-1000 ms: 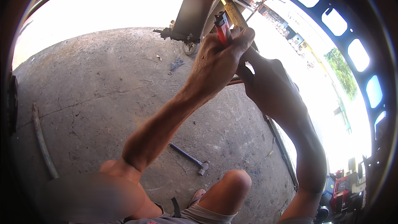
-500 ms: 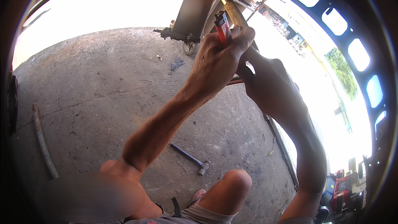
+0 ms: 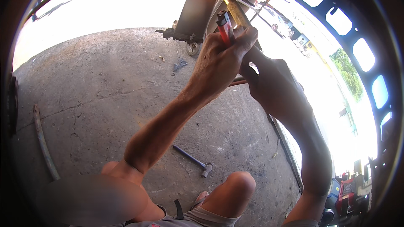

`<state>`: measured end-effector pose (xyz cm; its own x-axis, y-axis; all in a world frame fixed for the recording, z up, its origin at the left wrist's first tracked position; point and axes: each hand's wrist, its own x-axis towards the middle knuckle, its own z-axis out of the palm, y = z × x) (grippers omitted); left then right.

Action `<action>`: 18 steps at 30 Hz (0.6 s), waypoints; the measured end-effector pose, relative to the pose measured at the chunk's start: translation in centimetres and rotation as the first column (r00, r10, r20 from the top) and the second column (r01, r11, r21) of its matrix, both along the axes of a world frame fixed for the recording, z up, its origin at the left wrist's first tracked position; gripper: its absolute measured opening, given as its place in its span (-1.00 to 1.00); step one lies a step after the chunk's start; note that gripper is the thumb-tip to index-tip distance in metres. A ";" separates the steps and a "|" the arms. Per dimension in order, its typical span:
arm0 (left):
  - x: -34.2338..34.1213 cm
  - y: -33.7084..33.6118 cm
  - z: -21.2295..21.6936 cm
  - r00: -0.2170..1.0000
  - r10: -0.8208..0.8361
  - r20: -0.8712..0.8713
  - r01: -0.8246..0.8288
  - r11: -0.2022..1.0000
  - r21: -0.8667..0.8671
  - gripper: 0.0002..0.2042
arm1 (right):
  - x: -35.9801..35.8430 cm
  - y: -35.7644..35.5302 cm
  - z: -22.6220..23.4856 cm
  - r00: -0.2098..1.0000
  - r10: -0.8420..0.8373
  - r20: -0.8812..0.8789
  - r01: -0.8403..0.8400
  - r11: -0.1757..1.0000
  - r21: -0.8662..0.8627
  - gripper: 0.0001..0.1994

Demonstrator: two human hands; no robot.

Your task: The person sits on the floor and uses a lighter to ignite a welding torch. They then apply the flame to a metal wheel rim, moving the torch along the rim's edge to heat the metal.

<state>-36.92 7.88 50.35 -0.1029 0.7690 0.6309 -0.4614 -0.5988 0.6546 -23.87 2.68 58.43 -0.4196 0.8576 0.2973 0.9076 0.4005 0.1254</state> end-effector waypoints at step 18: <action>0.1 0.2 -0.1 1.000 -0.001 -0.001 0.001 1.000 -0.012 -0.45 | -0.4 -0.3 0.1 1.000 -0.001 -0.005 0.001 1.000 -0.003 -0.78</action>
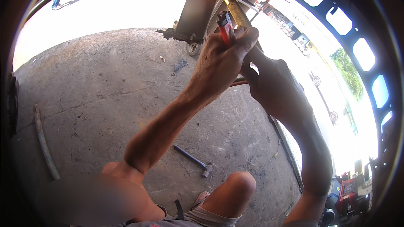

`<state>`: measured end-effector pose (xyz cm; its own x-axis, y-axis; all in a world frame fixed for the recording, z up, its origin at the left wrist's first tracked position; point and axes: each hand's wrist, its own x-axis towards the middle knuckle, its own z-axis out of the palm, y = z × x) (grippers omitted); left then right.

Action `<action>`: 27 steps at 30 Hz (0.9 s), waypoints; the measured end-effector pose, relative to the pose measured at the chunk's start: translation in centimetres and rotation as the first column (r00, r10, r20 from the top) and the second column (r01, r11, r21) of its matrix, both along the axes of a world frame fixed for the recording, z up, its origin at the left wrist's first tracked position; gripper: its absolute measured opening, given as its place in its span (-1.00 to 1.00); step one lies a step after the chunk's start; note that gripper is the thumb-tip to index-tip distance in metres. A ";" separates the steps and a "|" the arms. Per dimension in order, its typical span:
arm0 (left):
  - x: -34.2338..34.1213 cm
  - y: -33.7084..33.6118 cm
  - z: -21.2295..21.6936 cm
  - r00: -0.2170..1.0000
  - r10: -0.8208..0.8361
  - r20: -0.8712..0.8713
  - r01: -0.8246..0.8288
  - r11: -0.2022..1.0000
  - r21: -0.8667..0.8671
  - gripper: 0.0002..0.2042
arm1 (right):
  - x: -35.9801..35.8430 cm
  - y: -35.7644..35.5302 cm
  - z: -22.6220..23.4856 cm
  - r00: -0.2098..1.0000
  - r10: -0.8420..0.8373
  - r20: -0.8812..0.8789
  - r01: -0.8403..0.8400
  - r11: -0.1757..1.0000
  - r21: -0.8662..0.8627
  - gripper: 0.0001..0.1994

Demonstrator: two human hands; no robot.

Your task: The person sits on the floor and uses a lighter to ignite a welding torch. They then apply the flame to a metal wheel rim, moving the torch along the rim's edge to heat the metal.

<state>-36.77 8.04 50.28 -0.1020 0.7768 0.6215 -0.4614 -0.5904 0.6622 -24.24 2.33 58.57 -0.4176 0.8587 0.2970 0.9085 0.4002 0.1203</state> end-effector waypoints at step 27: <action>0.1 0.0 -0.1 0.999 0.036 -0.007 -0.036 0.999 0.034 -0.45 | 0.3 0.2 -0.3 0.998 0.051 0.021 -0.052 0.998 0.030 -0.74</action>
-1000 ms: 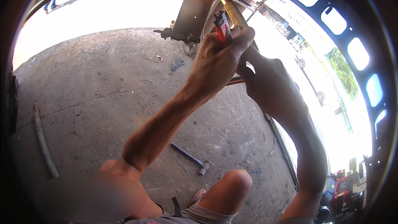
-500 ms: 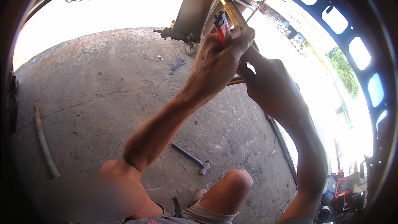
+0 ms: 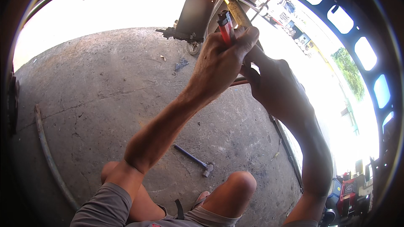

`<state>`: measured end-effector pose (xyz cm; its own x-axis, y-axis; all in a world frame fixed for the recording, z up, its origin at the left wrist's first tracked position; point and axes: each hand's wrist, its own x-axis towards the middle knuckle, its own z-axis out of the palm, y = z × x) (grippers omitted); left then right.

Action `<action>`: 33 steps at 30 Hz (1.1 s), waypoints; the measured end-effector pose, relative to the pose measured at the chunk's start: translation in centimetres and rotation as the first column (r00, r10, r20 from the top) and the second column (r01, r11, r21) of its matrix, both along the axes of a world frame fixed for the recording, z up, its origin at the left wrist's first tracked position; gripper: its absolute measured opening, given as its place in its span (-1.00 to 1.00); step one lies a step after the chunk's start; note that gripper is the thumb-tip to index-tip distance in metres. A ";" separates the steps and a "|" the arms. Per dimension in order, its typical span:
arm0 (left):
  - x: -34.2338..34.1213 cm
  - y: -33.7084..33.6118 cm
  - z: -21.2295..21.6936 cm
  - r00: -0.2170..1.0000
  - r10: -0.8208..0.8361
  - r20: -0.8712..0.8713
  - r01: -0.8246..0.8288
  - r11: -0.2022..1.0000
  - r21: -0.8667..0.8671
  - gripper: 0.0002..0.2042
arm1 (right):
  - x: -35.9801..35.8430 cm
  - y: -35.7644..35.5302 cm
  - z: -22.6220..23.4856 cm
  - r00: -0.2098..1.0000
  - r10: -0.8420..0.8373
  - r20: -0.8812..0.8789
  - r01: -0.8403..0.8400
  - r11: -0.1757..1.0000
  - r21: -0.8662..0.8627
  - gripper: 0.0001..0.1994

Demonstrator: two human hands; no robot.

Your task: The person sits on the floor and uses a lighter to ignite a welding torch. They then apply the flame to a metal wheel rim, moving the torch along the rim's edge to heat the metal.

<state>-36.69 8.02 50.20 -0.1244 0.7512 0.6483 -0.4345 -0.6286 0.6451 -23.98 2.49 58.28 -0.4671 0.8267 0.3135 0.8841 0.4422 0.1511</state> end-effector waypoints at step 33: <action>0.1 0.1 -0.1 1.000 0.027 -0.011 -0.027 1.000 -0.003 -0.46 | 0.0 0.0 0.0 0.999 -0.031 -0.032 0.031 0.999 -0.018 -0.75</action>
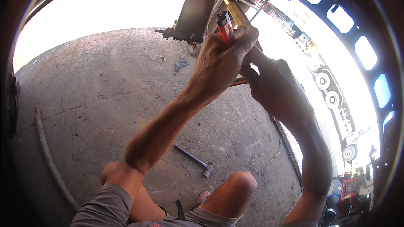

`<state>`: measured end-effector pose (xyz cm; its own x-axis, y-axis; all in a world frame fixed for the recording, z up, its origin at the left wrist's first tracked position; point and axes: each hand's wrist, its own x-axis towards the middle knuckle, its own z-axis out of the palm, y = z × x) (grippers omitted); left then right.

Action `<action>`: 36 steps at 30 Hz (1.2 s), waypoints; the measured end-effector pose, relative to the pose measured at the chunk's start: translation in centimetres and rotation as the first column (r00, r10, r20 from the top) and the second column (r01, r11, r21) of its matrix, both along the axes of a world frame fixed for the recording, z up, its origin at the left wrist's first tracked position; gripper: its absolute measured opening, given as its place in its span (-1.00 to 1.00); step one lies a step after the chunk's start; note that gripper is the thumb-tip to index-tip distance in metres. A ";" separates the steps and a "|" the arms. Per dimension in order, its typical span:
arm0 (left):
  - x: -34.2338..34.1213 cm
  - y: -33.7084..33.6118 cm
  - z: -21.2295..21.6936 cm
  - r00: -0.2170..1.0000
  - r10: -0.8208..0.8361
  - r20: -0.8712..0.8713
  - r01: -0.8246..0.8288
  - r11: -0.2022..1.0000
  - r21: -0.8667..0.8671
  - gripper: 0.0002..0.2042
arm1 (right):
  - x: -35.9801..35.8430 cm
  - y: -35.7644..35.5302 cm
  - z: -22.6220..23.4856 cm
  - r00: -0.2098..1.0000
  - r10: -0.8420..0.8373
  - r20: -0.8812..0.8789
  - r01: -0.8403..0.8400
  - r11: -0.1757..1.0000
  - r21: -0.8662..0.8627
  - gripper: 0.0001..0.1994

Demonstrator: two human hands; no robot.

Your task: The person sits on the floor and uses a lighter to ignite a welding torch. They then apply the flame to a metal wheel rim, moving the torch along the rim's edge to heat the metal.

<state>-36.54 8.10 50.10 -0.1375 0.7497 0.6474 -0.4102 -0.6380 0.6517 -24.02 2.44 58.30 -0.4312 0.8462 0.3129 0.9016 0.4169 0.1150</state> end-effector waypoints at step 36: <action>-0.1 0.2 0.1 0.999 -0.028 0.021 0.028 1.000 0.000 -0.45 | -0.1 0.0 0.1 1.000 -0.015 0.025 0.015 1.000 -0.011 -0.77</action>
<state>-36.61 8.32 50.23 -0.1303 0.7535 0.6444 -0.4415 -0.6261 0.6427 -24.11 2.43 58.39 -0.4262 0.8558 0.2931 0.9046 0.4050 0.1328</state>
